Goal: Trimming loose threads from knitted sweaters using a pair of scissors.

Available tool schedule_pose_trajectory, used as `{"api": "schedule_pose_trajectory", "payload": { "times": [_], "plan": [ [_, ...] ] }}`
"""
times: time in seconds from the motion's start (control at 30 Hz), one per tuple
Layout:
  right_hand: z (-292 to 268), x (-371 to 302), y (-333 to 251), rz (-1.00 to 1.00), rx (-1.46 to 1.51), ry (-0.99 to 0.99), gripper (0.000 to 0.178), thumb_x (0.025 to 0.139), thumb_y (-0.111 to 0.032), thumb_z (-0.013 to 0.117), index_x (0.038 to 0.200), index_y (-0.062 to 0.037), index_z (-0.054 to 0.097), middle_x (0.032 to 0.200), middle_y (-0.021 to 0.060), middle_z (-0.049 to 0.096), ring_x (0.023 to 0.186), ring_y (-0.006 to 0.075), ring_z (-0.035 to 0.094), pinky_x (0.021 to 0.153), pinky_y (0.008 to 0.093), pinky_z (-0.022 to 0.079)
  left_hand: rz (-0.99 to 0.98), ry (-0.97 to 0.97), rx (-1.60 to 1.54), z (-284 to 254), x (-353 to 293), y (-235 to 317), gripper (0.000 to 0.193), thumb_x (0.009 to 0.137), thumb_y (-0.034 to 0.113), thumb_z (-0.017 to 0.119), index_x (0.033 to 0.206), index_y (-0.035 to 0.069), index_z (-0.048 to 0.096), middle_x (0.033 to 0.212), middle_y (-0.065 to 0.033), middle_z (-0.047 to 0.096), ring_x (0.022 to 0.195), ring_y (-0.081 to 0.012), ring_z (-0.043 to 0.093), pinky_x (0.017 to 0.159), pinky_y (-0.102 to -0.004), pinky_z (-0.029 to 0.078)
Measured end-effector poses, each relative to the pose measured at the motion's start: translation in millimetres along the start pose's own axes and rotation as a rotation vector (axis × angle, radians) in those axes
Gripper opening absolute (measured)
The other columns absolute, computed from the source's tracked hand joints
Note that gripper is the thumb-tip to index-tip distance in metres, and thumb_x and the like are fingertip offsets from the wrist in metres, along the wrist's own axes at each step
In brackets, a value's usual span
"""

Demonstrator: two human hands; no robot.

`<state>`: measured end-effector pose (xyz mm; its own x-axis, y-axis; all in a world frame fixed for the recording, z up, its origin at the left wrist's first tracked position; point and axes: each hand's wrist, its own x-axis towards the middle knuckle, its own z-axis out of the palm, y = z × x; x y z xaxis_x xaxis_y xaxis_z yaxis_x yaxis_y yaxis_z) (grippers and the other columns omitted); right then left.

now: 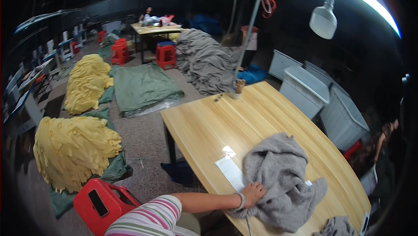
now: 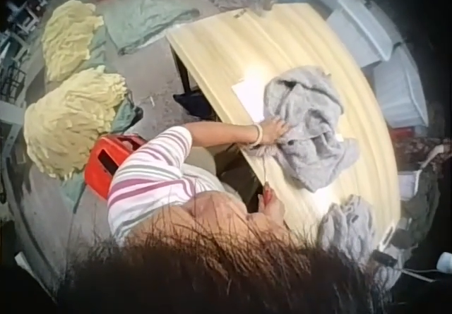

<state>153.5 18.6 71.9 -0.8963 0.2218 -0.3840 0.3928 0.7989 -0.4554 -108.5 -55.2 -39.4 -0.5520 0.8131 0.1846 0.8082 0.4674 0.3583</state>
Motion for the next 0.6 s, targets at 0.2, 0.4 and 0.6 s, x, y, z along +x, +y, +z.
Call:
{"api": "schedule_pose_trajectory", "payload": {
  "times": [0.2,0.4,0.6],
  "plan": [
    [-6,11,-2,-0.081,-0.145,-0.129,0.035,0.09,-0.029,0.06,0.121,-0.0114,0.059,0.09,0.0202,0.068,0.079,0.0382,0.066,0.069,0.0472,0.052,0.094,-0.03,-1.002,-55,-22,3,0.04,0.077,0.019,0.072,0.113,0.002,0.064,0.105,-0.0128,0.07,0.097,-0.0179,0.065,0.085,-0.0337,0.051],
    [32,66,46,-0.497,-0.164,0.183,0.044,0.093,-0.031,0.056,0.129,-0.0059,0.055,0.124,0.0218,0.059,0.116,0.0334,0.056,0.1,0.0394,0.044,0.401,-0.293,-1.206,-166,-79,56,0.042,0.075,0.006,0.075,0.115,0.0,0.063,0.109,-0.0119,0.066,0.102,-0.0189,0.062,0.09,-0.0313,0.047],
    [3,101,59,-0.469,0.718,0.128,0.051,0.102,-0.02,0.047,0.149,-0.0067,0.031,0.155,0.0092,0.029,0.143,0.0229,0.025,0.119,0.0339,0.017,0.628,-0.317,-0.943,-146,-72,69,0.049,0.068,0.004,0.076,0.114,-0.002,0.062,0.116,-0.0168,0.058,0.103,-0.0314,0.058,0.089,-0.0349,0.047]
  ]
}}
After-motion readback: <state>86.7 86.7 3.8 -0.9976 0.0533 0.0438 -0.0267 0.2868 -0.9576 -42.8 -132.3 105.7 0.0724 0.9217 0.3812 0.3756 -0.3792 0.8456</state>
